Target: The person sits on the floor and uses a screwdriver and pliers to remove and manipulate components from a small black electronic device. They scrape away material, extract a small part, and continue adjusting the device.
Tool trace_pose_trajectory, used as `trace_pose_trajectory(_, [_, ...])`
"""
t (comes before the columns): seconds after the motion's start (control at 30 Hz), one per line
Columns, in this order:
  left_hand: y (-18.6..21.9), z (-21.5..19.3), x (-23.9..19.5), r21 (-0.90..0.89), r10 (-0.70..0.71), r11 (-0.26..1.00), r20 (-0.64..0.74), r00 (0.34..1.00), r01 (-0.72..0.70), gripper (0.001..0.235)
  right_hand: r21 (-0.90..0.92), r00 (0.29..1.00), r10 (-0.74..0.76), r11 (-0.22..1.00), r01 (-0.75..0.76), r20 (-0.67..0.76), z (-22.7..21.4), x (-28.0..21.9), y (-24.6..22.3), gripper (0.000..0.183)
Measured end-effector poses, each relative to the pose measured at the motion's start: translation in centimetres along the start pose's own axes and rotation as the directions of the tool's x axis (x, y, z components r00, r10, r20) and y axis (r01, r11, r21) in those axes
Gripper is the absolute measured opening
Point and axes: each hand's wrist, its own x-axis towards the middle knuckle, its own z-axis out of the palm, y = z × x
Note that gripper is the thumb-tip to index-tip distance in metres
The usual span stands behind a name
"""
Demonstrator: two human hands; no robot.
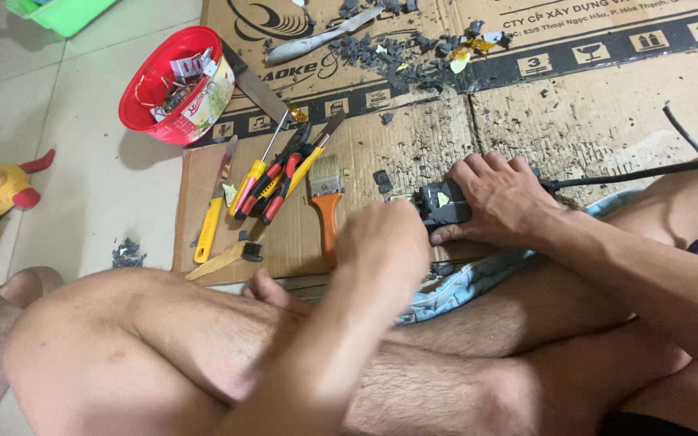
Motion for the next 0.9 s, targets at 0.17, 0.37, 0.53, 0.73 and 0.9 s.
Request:
trace_pose_trajectory(0.17, [1.7,-2.8,1.5,0.136,-0.009,0.991,0.095,0.995,-0.004,0.03,-0.002,0.999,-0.017,1.0,0.017,-0.05,0.2,0.0,-0.1,0.099])
trace_pose_trajectory(0.37, [4.0,1.7,0.9,0.359,0.138,0.919,0.089,0.986,-0.161,0.034,-0.107,0.99,-0.03,0.994,0.015,-0.137,4.2,1.3,1.6,0.086])
trace_pose_trajectory(0.53, [1.1,4.8,-1.5,0.338,0.157,0.937,-0.172,0.972,-0.092,0.039,-0.066,0.997,-0.029,0.998,0.024,-0.069,1.8,0.6,0.5,0.098])
trace_pose_trajectory(0.73, [0.1,3.6,-1.9,0.14,0.116,0.985,-0.127,0.985,-0.098,0.038,0.03,1.0,0.013,0.999,-0.014,0.011,-0.1,-0.1,0.1,0.104])
trace_pose_trajectory(0.9, [-1.6,-0.8,-0.5,0.045,0.006,0.999,-0.033,0.999,-0.004,0.031,0.037,0.999,0.034,0.999,-0.035,0.024,0.0,-0.1,-0.3,0.106])
